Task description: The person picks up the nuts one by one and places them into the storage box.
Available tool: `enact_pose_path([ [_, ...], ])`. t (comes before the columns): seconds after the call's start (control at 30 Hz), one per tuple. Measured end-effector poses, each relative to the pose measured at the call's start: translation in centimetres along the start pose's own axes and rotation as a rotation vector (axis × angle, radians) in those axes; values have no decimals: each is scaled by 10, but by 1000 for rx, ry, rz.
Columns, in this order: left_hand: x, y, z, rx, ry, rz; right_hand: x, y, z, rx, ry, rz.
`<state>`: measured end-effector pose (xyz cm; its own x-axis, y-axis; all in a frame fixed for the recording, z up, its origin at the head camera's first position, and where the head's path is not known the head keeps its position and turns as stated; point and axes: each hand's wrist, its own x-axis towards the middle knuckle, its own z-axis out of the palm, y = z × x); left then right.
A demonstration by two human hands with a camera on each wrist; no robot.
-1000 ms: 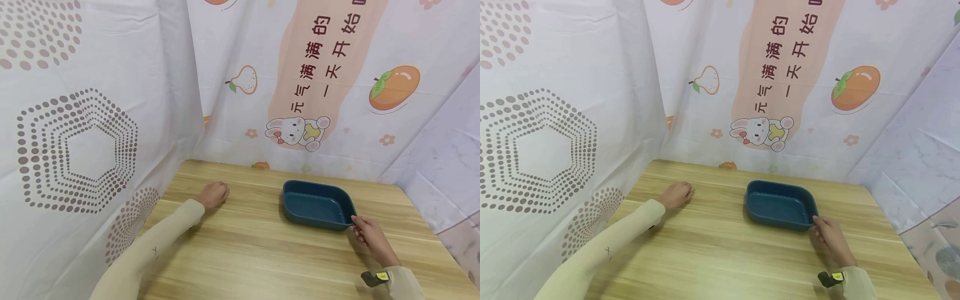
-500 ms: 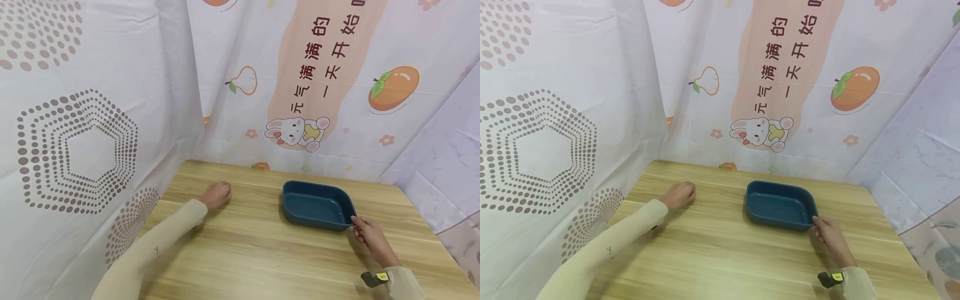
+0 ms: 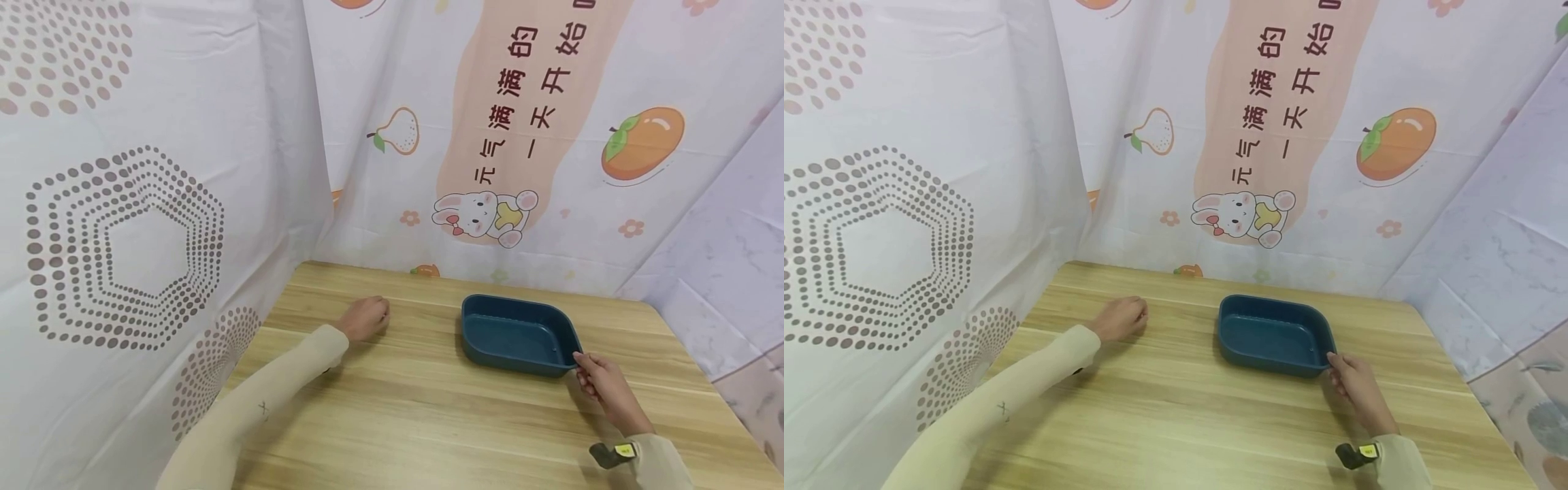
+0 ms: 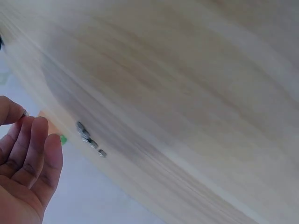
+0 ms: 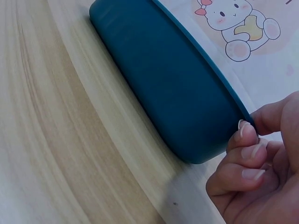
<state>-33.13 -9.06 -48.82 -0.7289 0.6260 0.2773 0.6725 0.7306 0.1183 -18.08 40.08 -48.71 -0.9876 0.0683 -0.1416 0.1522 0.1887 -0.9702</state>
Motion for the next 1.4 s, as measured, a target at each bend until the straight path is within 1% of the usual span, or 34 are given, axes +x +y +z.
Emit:
enact_pose_path([
  [0.1, 3, 5, -1, -7, 3, 9, 0, 0, 0, 5, -1, -3],
  [0.27, 8, 13, -1, 15, 14, 36, 0, 1, 0, 9, -4, -12],
  [0.47, 13, 20, 1, -9, -8, 46, 0, 0, 0, 8, -10, -18],
  [0.6, 17, 24, 1, -24, -5, 60, -1, -1, 1, 6, -15, -25],
  [0.93, 27, 39, -1, 4, -17, 72, 0, 1, 1, -11, 0, -21],
  [1.07, 31, 42, 0, -7, -23, 90, 0, 1, 1, -31, 8, -14],
  [1.23, 35, 48, -2, -22, -16, 107, -1, 1, 1, -29, 7, -13],
  [1.4, 38, 55, -6, -36, -30, 100, -1, 1, 1, -22, 8, -14],
])
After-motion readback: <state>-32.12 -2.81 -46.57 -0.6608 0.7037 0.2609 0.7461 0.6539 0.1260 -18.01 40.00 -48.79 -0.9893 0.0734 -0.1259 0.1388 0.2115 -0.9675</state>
